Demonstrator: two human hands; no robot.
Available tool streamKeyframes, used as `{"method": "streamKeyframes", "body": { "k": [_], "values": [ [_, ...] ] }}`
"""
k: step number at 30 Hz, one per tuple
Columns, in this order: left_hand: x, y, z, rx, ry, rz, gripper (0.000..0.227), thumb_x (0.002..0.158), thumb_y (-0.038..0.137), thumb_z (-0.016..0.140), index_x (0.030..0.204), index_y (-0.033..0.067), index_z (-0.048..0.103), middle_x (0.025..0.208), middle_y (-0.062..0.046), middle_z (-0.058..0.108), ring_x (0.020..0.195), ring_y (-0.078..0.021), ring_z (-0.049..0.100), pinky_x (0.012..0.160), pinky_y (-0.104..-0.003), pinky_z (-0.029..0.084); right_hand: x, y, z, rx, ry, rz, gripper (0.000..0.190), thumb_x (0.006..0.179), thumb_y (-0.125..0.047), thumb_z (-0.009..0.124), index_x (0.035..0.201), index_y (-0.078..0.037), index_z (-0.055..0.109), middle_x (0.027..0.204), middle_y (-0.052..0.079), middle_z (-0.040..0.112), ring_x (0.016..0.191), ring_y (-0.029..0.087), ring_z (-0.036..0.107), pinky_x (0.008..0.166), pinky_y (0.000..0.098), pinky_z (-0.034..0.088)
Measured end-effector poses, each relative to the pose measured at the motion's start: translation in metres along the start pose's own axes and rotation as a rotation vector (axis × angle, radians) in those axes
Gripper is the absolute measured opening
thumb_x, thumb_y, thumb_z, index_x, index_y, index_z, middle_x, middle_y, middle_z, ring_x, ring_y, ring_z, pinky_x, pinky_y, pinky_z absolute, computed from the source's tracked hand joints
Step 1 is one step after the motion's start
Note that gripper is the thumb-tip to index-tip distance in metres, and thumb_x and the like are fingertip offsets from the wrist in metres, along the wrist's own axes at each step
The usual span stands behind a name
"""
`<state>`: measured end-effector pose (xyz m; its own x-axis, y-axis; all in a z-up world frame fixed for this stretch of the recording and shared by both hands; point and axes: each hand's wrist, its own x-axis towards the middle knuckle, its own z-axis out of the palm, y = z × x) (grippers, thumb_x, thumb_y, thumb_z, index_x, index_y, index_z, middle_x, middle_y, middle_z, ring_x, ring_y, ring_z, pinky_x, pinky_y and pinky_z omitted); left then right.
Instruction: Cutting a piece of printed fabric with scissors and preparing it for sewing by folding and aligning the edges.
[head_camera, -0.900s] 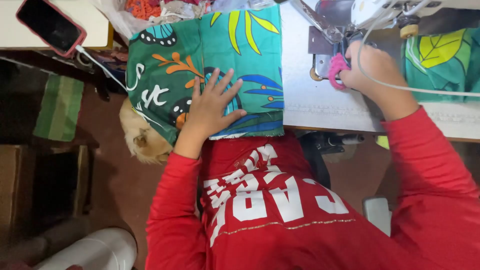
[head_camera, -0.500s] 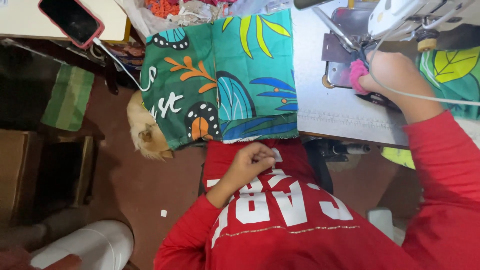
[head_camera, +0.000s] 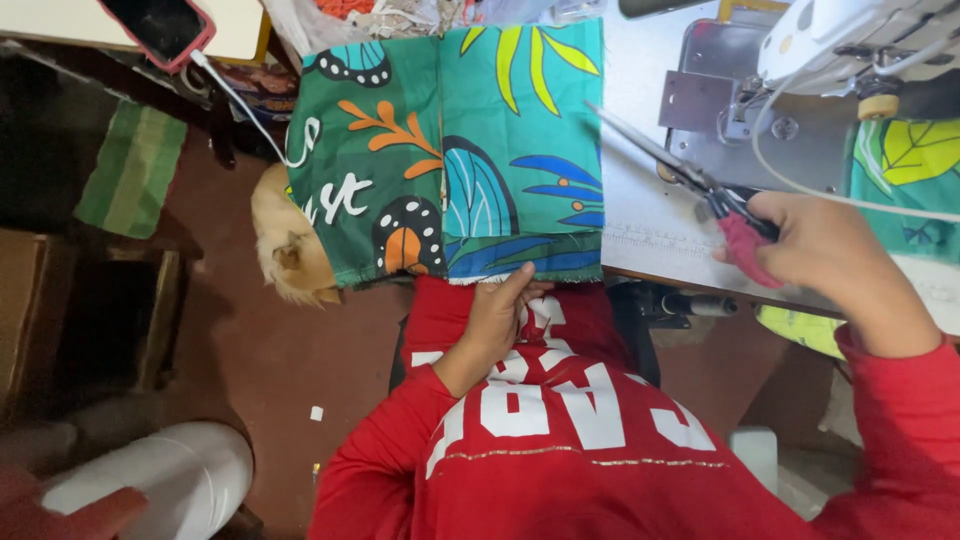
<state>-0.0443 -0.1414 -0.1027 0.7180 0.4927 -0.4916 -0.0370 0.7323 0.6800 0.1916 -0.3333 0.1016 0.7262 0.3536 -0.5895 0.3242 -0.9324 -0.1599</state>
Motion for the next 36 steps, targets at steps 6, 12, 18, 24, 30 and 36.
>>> {"method": "streamKeyframes", "body": {
  "k": [6,12,18,24,30,36],
  "values": [
    [-0.009,0.014,-0.017,-0.084,0.168,0.143,0.049,0.091,0.034,0.07,0.061,0.0216,0.033,0.064,0.005,0.024,0.063,-0.0108,0.039,0.08,-0.041,0.058,0.032,-0.033,0.015,-0.262,0.202,-0.408,0.028,0.095,-0.03,0.052,0.073,-0.013,0.052,0.071,0.004,0.059,0.068,0.026,0.056,0.051,0.0384,0.035],
    [0.008,0.038,-0.08,-0.403,0.448,0.406,0.033,0.094,0.058,0.069,0.095,0.0281,0.054,0.092,0.008,0.061,0.08,-0.0149,0.064,0.075,-0.034,0.055,0.09,-0.067,0.035,-0.445,0.402,-0.514,0.018,0.069,-0.028,0.066,0.085,-0.021,0.065,0.067,-0.002,0.063,0.076,0.024,0.073,0.069,0.0366,0.057],
    [-0.008,0.168,-0.089,-0.634,0.407,0.467,0.074,0.088,0.056,0.055,0.14,0.0041,0.06,0.14,-0.018,0.065,0.13,-0.0329,0.061,0.111,-0.046,0.049,0.07,-0.07,0.019,-0.514,0.206,-0.437,0.014,0.092,-0.021,0.052,0.089,-0.011,0.062,0.073,0.009,0.07,0.065,0.033,0.068,0.052,0.0414,0.053],
    [-0.032,0.165,-0.019,-0.177,0.74,0.402,0.023,0.087,0.017,0.071,0.108,0.0083,0.072,0.08,-0.009,0.07,0.052,-0.0236,0.059,0.029,-0.039,0.036,0.056,-0.028,0.024,-0.445,0.315,-0.391,0.026,0.101,-0.03,0.046,0.087,-0.011,0.055,0.07,0.013,0.068,0.062,0.04,0.063,0.052,0.0492,0.043],
    [-0.048,0.051,-0.034,0.592,0.285,0.564,0.055,0.097,0.029,0.065,0.144,0.0016,0.055,0.153,-0.013,0.052,0.142,-0.0287,0.048,0.128,-0.041,0.024,0.068,0.027,0.026,-0.655,0.606,-0.399,0.015,0.094,-0.017,0.058,0.082,-0.015,0.049,0.063,0.002,0.049,0.054,0.027,0.05,0.043,0.0333,0.027],
    [-0.02,-0.01,-0.042,0.445,-0.32,0.237,0.068,0.093,0.038,0.069,0.146,0.0085,0.038,0.146,-0.01,0.047,0.123,-0.027,0.06,0.103,-0.04,0.051,0.013,0.01,0.027,-0.229,0.458,-0.316,0.044,0.113,-0.029,0.054,0.075,-0.011,0.044,0.062,0.003,0.044,0.057,0.025,0.045,0.05,0.0404,0.029]
  ]
}}
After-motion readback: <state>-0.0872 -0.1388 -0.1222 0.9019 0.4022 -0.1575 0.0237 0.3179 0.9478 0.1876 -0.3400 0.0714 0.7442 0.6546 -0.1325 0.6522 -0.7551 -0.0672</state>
